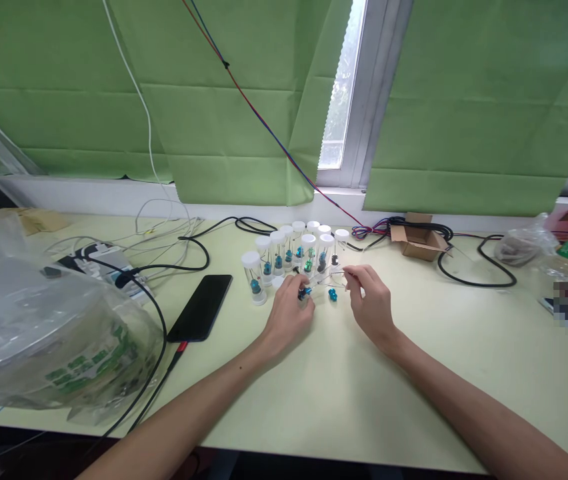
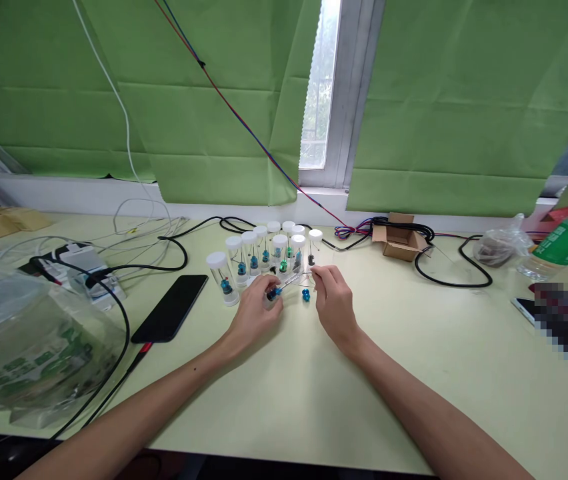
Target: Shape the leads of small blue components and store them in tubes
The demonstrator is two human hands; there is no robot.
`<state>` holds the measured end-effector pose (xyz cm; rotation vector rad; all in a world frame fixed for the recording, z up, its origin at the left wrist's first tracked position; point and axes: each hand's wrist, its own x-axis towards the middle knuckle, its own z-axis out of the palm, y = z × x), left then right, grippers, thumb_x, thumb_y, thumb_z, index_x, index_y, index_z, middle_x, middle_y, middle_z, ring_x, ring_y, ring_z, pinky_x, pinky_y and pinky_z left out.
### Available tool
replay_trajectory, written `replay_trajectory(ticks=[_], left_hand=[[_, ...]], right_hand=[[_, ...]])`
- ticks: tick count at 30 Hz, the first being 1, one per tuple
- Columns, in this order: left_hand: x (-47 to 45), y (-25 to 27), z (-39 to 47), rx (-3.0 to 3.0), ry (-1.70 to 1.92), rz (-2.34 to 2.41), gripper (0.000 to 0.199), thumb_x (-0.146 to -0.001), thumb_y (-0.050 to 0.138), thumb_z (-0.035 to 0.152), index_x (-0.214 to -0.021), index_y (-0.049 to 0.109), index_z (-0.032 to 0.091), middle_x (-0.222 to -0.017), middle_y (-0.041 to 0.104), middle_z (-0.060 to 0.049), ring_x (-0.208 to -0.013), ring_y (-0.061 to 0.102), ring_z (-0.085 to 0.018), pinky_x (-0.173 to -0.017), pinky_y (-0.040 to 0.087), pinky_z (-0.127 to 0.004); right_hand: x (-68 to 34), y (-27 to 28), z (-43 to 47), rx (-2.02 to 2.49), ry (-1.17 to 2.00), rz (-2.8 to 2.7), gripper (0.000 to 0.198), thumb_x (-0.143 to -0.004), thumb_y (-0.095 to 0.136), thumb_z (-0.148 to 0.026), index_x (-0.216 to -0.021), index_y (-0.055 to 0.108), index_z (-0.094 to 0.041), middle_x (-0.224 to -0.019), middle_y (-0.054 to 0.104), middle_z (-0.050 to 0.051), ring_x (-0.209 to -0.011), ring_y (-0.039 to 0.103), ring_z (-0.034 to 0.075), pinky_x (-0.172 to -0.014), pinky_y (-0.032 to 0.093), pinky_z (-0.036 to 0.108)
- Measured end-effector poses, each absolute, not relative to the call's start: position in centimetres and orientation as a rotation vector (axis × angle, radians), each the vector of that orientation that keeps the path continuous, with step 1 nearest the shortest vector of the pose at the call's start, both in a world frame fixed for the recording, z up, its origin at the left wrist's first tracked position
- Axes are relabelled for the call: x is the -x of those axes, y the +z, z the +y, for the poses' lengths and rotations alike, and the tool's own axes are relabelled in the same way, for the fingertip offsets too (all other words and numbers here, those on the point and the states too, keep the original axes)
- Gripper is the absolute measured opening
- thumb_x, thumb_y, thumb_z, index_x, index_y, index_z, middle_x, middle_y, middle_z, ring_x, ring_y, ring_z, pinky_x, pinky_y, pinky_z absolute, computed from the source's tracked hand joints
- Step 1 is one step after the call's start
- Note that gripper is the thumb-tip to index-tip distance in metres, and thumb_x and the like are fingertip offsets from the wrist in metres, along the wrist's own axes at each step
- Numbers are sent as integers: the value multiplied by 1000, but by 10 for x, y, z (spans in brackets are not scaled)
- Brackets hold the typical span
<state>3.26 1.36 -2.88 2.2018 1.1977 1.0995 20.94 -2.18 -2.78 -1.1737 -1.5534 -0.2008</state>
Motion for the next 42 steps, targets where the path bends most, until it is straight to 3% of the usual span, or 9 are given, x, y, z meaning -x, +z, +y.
replay_trajectory(ticks=[9,19,29,42], left_hand=[[-33,-28,13,-2199,1114,1142,23,-76,55,11,-96,56,21,-95,62,-5,-92,58,-22,-81,48,-35],[-34,-27,11,-2148,1114,1104,25,-74,55,11,-97,56,21,-96,62,-5,-89,58,-20,-79,47,-33],[-34,-24,9,-2153,1078,1062,23,-72,55,11,-93,56,20,-87,60,-2,-80,56,-18,-75,47,-32],[-36,-24,7,-2113,1075,952,22,-72,55,12,-92,57,20,-87,61,-2,-81,56,-17,-74,47,-30]], right_hand=[[-208,-27,-25,1144,-174,-1467,13,-98,48,-23,-98,60,-22,-86,65,4,-66,60,16,-66,54,32],[-205,-23,-29,1047,-167,-1492,15,-96,49,-15,-92,62,-21,-79,61,3,-65,59,15,-61,51,30],[-207,-21,-29,1026,-229,-1482,15,-95,53,-17,-94,66,-23,-86,63,5,-78,62,18,-65,54,33],[-207,-25,-29,1029,-191,-1458,12,-94,56,-19,-98,66,-24,-85,69,3,-74,63,16,-64,54,31]])
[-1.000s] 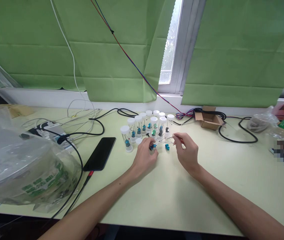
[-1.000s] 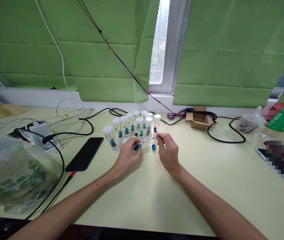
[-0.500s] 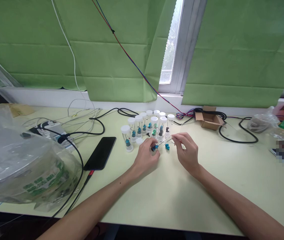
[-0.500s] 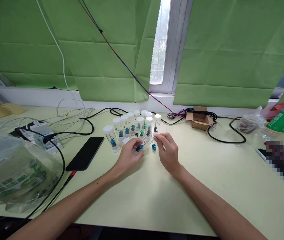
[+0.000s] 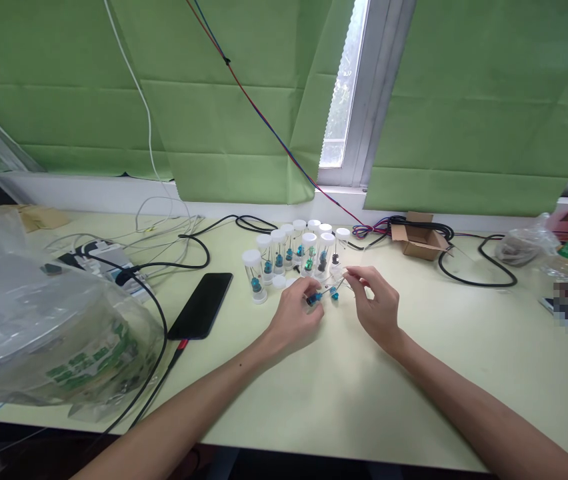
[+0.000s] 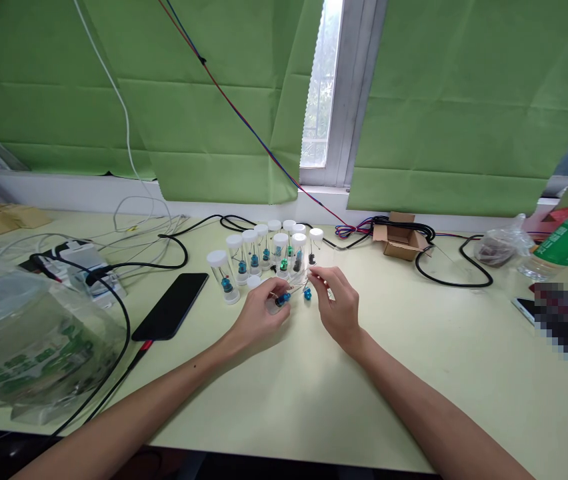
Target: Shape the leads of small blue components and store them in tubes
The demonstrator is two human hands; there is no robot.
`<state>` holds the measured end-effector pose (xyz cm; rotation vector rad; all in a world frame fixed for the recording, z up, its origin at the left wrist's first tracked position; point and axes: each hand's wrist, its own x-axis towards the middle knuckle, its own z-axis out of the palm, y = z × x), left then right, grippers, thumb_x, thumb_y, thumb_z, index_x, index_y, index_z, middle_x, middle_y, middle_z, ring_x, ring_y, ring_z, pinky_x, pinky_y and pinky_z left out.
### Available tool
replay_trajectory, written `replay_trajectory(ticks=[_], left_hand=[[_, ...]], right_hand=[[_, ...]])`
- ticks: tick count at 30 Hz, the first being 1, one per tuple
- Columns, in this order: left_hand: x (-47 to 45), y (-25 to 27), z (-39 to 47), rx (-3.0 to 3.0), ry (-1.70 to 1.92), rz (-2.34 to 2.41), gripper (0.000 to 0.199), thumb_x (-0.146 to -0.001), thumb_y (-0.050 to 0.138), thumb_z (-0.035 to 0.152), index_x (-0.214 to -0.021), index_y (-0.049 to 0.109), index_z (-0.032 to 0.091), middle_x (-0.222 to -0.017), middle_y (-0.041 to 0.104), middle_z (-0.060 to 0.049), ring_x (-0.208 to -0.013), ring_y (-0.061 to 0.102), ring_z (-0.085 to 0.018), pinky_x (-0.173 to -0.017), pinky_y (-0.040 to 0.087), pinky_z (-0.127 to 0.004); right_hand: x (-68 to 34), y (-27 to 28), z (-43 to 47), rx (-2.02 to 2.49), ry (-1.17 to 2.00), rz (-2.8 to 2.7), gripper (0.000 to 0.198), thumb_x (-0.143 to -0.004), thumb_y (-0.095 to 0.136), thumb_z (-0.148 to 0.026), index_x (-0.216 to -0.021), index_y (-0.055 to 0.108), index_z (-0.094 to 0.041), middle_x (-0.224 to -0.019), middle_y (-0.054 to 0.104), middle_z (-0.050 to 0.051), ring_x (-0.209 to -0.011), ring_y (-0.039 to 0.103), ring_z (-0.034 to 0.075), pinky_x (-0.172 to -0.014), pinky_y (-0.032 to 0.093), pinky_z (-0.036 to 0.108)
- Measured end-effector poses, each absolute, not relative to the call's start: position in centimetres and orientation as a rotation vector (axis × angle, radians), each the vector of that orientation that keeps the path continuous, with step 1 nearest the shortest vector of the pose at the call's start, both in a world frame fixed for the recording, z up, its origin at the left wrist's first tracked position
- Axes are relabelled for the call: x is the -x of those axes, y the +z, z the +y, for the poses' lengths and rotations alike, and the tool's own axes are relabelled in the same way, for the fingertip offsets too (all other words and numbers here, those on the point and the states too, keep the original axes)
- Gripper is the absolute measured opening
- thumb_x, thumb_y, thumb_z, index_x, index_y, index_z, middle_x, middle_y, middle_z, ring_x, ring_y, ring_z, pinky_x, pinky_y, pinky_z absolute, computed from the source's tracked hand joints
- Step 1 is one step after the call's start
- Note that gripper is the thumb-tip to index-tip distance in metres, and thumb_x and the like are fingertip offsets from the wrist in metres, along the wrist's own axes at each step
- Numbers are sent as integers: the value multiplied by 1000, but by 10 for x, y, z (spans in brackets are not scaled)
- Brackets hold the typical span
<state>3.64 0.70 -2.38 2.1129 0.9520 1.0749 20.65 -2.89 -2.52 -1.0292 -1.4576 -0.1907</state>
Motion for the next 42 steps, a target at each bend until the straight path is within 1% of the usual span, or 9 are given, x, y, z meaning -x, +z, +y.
replay_trajectory(ticks=[6,14,18,22,24,28,32,38,42], left_hand=[[-36,-23,6,-2072,1053,953,23,-69,55,11,-90,58,20,-86,62,-2,-81,56,-18,-75,48,-30],[-37,-21,5,-2026,1045,894,18,-71,56,11,-86,57,20,-85,60,-1,-81,56,-16,-76,47,-29],[-37,-19,5,-1950,1045,907,15,-74,59,15,-87,58,20,-87,61,-2,-82,57,-16,-77,47,-29],[-37,-20,6,-1857,1053,914,14,-78,62,22,-91,59,20,-92,64,-3,-85,60,-17,-79,48,-29],[-37,-20,5,-1828,1058,891,15,-80,64,26,-93,61,20,-95,65,-4,-88,61,-18,-81,49,-30],[-38,-19,2,-1837,1028,788,18,-84,63,29,-100,63,20,-100,66,-6,-94,63,-19,-87,50,-32],[-39,-20,0,-1882,979,727,24,-87,62,29,-109,64,21,-106,67,-7,-98,63,-20,-88,51,-34],[-33,-19,5,-2128,974,781,29,-84,64,29,-112,64,22,-107,66,-6,-97,61,-21,-88,51,-36],[-28,-16,9,-2255,1015,785,44,-79,62,17,-122,58,22,-113,63,-7,-98,60,-21,-88,50,-36]], right_hand=[[-207,-28,-28,1059,-85,-1400,10,-93,60,-25,-99,67,-23,-89,71,3,-76,65,16,-68,57,32],[-205,-28,-28,1063,-68,-1352,9,-92,60,-27,-97,67,-23,-88,70,4,-76,65,17,-66,56,32],[-204,-22,-31,1050,-46,-1329,12,-93,57,-27,-104,63,-23,-90,64,4,-77,61,16,-62,53,29],[-202,-20,-31,1069,25,-1341,22,-92,59,-30,-112,56,-23,-94,60,5,-78,59,16,-59,51,28],[-202,-22,-31,1079,86,-1397,27,-91,60,-31,-116,54,-23,-97,61,5,-79,59,16,-61,52,29],[-200,-27,-29,1088,180,-1519,36,-88,64,-31,-121,53,-21,-101,63,7,-88,60,19,-72,53,34],[-199,-32,-27,1074,222,-1559,30,-89,63,-31,-117,56,-20,-102,66,8,-91,62,21,-75,52,36],[-199,-33,-27,1057,197,-1546,26,-90,63,-30,-113,58,-21,-99,67,8,-89,62,21,-75,52,37],[-200,-34,-27,1070,203,-1522,23,-90,63,-31,-110,59,-21,-100,66,8,-89,62,21,-73,52,37]])
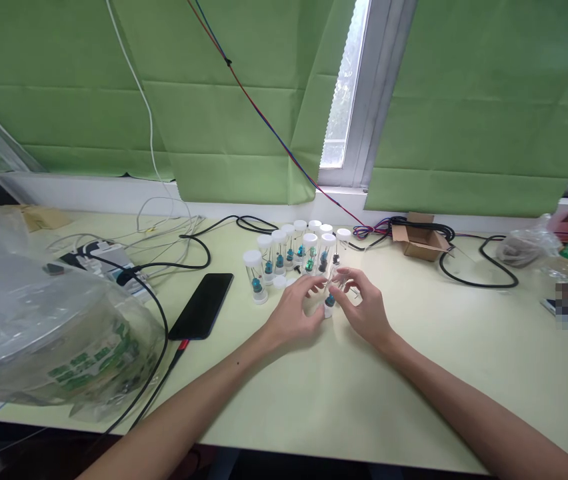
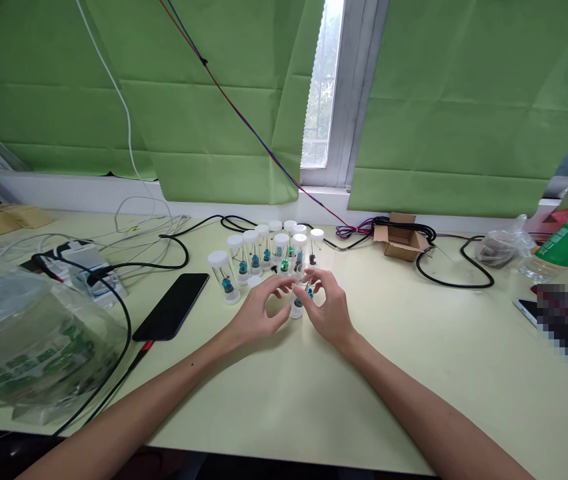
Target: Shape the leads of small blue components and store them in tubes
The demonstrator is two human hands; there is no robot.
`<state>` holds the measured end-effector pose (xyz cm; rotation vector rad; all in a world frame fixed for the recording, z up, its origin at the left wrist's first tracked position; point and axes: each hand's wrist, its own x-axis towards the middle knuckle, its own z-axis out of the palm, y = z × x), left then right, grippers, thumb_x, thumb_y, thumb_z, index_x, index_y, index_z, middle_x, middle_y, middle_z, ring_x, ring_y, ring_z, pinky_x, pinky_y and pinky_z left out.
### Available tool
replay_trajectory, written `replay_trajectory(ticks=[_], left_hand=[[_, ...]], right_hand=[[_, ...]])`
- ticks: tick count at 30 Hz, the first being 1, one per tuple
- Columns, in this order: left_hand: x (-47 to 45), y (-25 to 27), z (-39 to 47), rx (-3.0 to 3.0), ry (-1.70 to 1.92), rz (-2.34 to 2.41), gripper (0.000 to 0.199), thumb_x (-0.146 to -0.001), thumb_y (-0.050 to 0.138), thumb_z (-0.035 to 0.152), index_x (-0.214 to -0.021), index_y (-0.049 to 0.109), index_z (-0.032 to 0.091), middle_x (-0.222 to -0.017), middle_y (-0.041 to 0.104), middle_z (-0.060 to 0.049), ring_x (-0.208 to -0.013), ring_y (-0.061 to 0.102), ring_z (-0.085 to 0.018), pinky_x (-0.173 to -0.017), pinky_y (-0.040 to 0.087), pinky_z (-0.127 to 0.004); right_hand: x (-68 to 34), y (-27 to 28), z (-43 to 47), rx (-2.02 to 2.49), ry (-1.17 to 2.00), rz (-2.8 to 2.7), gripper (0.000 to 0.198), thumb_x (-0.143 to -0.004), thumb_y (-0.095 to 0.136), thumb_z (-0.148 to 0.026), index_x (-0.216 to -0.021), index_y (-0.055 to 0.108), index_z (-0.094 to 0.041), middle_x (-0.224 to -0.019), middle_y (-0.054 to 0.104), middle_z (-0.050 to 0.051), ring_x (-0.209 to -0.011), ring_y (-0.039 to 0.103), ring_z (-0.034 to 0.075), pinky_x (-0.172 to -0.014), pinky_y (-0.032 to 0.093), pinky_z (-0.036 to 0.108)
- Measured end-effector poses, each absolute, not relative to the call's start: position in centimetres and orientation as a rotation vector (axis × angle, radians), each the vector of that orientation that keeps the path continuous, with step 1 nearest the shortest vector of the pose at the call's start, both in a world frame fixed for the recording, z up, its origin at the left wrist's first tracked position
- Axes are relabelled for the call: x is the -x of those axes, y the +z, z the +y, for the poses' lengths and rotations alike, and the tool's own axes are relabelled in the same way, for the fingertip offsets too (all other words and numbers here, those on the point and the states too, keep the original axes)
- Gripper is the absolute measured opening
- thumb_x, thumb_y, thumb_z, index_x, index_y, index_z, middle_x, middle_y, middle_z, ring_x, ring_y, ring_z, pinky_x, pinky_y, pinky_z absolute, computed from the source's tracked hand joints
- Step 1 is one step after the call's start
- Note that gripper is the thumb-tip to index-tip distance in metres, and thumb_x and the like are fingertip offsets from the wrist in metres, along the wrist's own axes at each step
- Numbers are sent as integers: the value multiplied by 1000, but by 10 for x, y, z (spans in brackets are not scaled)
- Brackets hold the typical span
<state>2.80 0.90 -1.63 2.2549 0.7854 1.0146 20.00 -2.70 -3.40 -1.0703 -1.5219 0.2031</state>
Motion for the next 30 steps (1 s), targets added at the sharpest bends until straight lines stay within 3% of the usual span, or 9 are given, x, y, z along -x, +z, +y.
replay_trajectory(ticks=[3,6,14,18,23,30], left_hand=[[-26,-18,14,-2304,1008,851,49,-75,58,10,-122,58,22,-114,62,-6,-94,60,-19,-85,51,-34],[-25,-22,19,-2311,1032,1075,37,-82,52,13,-118,60,19,-111,64,-7,-80,61,-17,-79,52,-34],[-18,-24,29,-2404,937,1359,37,-87,50,14,-124,56,14,-129,60,-14,-119,57,-29,-97,47,-42],[-14,-29,31,-2411,859,1391,39,-89,49,16,-128,54,17,-128,62,-13,-118,58,-30,-94,48,-43],[-12,-32,34,-2422,809,1368,30,-90,47,14,-119,57,18,-114,67,-12,-107,63,-29,-86,50,-40],[-12,-37,39,-2439,830,1343,28,-89,48,11,-115,58,18,-115,65,-12,-112,59,-28,-92,47,-39]], right_hand=[[-200,-34,-27,1081,195,-1524,23,-90,63,-31,-110,59,-21,-101,66,8,-90,62,22,-73,52,37],[-200,-34,-27,1090,170,-1545,28,-89,64,-32,-113,57,-21,-100,67,8,-88,61,21,-74,52,37],[-198,-34,-29,1127,159,-1632,25,-87,66,-29,-109,57,-23,-101,66,5,-77,55,18,-74,50,35],[-198,-36,-29,1147,202,-1677,27,-86,68,-27,-109,57,-22,-98,64,5,-79,55,19,-76,49,35],[-198,-35,-28,1175,276,-1763,17,-86,67,-25,-100,59,-22,-94,64,4,-86,55,21,-77,47,34],[-198,-35,-29,1255,365,-1798,16,-85,67,-29,-95,58,-20,-95,60,5,-90,57,20,-81,48,34]])
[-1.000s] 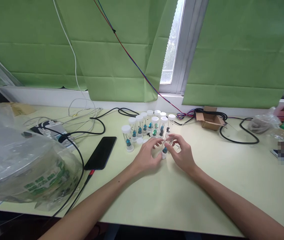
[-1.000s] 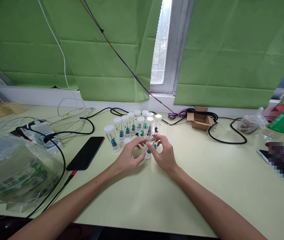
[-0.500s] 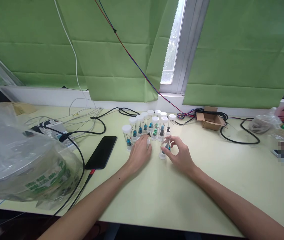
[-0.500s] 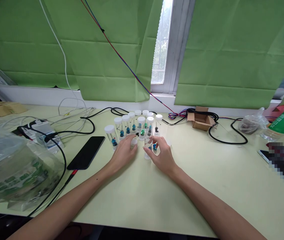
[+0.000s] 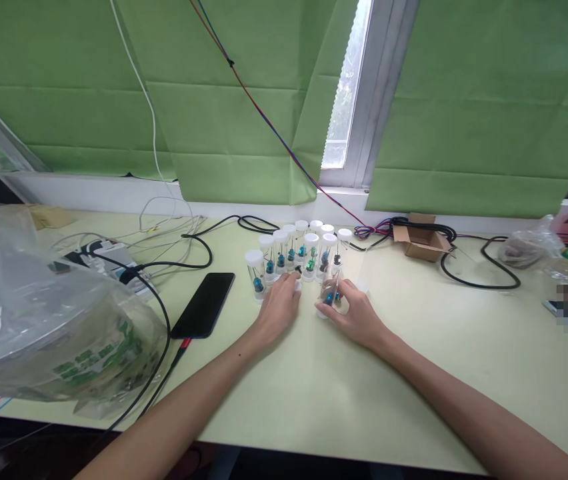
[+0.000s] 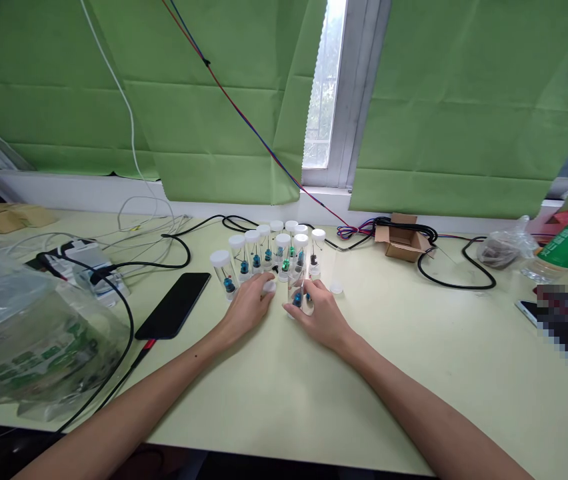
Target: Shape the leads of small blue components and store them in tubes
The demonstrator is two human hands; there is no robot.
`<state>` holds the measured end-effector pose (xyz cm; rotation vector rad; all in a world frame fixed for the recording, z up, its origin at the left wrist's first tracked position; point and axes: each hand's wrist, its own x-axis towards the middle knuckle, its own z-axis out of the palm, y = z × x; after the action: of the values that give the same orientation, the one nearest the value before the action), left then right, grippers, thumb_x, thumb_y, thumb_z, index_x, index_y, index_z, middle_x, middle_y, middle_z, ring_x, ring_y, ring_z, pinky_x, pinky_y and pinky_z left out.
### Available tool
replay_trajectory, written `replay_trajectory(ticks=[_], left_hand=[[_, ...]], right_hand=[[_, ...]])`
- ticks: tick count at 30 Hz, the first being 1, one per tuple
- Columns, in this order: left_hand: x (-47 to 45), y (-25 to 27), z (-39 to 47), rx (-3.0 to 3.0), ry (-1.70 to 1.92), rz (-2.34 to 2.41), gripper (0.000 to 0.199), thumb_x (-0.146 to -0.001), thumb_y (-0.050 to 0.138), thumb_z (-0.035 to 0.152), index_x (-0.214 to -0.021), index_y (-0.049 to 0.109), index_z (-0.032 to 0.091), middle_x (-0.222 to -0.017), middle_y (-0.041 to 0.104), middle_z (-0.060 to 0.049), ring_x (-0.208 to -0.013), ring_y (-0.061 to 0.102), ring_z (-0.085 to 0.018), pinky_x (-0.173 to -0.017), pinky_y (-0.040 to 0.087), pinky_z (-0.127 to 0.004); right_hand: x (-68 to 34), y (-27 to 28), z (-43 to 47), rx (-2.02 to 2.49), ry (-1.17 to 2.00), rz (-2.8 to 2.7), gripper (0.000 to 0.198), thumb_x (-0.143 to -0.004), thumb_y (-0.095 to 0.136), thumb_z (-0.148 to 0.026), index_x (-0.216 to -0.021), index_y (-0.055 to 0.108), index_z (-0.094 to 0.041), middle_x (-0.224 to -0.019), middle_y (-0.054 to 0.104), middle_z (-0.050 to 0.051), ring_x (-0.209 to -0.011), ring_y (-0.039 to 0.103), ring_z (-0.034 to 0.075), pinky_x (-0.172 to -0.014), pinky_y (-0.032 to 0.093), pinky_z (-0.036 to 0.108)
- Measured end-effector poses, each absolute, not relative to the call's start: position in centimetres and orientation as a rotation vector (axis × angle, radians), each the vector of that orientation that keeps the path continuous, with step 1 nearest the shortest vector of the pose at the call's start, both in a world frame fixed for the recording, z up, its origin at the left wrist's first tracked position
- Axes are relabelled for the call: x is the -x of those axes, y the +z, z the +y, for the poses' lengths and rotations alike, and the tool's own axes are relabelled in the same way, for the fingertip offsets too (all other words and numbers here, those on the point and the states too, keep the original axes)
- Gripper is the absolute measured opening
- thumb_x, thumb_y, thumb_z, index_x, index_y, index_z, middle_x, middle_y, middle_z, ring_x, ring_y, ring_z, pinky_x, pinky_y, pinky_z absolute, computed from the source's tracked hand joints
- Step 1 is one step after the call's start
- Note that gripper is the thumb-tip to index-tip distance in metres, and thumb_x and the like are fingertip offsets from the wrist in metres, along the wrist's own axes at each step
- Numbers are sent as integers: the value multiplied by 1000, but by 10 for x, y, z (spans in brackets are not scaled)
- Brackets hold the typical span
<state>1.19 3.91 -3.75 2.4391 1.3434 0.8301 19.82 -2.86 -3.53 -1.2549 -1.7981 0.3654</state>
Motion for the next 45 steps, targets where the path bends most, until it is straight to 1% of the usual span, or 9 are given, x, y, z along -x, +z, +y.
replay_trajectory(ticks=[8,11,12,14,17,20,26,37,45], left_hand=[[-15,-30,36,-2330,1036,1303,26,-92,51,23,-116,59,18,-115,63,-11,-105,59,-26,-90,46,-39],[-20,-20,32,-2078,1157,1180,25,-93,50,33,-111,62,20,-109,62,-9,-77,60,-17,-78,49,-34],[-22,-17,30,-1958,1176,1120,27,-93,51,38,-110,62,20,-102,63,-7,-67,58,-14,-70,49,-31],[-24,-12,28,-1701,1123,990,32,-92,50,46,-106,61,20,-73,58,-1,-50,48,-11,-51,40,-25],[-26,-8,26,-1412,1040,839,36,-92,48,55,-100,58,21,-52,42,6,-40,36,-8,-41,26,-20],[-27,-8,26,-1240,1036,772,38,-89,50,59,-94,55,21,-55,43,6,-41,37,-7,-39,24,-18],[-27,-9,27,-1205,1097,694,40,-89,50,60,-85,52,20,-80,52,1,-44,43,-5,-36,26,-19],[-25,-4,23,-1449,1122,799,31,-91,49,51,-87,56,21,-64,45,4,-42,38,-7,-40,25,-20],[-24,-4,21,-1648,1175,817,36,-93,45,53,-87,56,19,-67,40,4,-49,33,-8,-44,26,-21]], right_hand=[[-199,-37,-28,1254,348,-1827,13,-88,63,-30,-93,57,-20,-90,59,5,-83,53,20,-77,48,34],[-198,-36,-28,1244,321,-1823,12,-89,62,-30,-95,57,-21,-88,60,5,-83,53,20,-76,47,34],[-198,-36,-28,1242,310,-1818,13,-89,62,-30,-96,57,-20,-87,60,5,-82,53,20,-75,47,34],[-198,-35,-29,1229,287,-1810,14,-90,61,-31,-98,57,-20,-87,60,5,-81,53,20,-75,47,34],[-198,-33,-31,1205,265,-1804,15,-92,57,-32,-101,57,-20,-85,59,5,-79,53,20,-74,46,33],[-197,-29,-33,1214,277,-1812,16,-93,56,-32,-100,56,-19,-80,56,3,-73,52,18,-70,45,30],[-196,-29,-36,1212,311,-1870,24,-92,54,-31,-113,55,-18,-75,54,0,-67,52,16,-67,44,28],[-197,-35,-35,1198,336,-1976,32,-90,55,-29,-121,53,-19,-77,58,2,-64,52,16,-63,46,29],[-196,-35,-36,1199,362,-1979,31,-90,53,-28,-120,51,-19,-74,55,-1,-63,52,16,-63,46,28]])
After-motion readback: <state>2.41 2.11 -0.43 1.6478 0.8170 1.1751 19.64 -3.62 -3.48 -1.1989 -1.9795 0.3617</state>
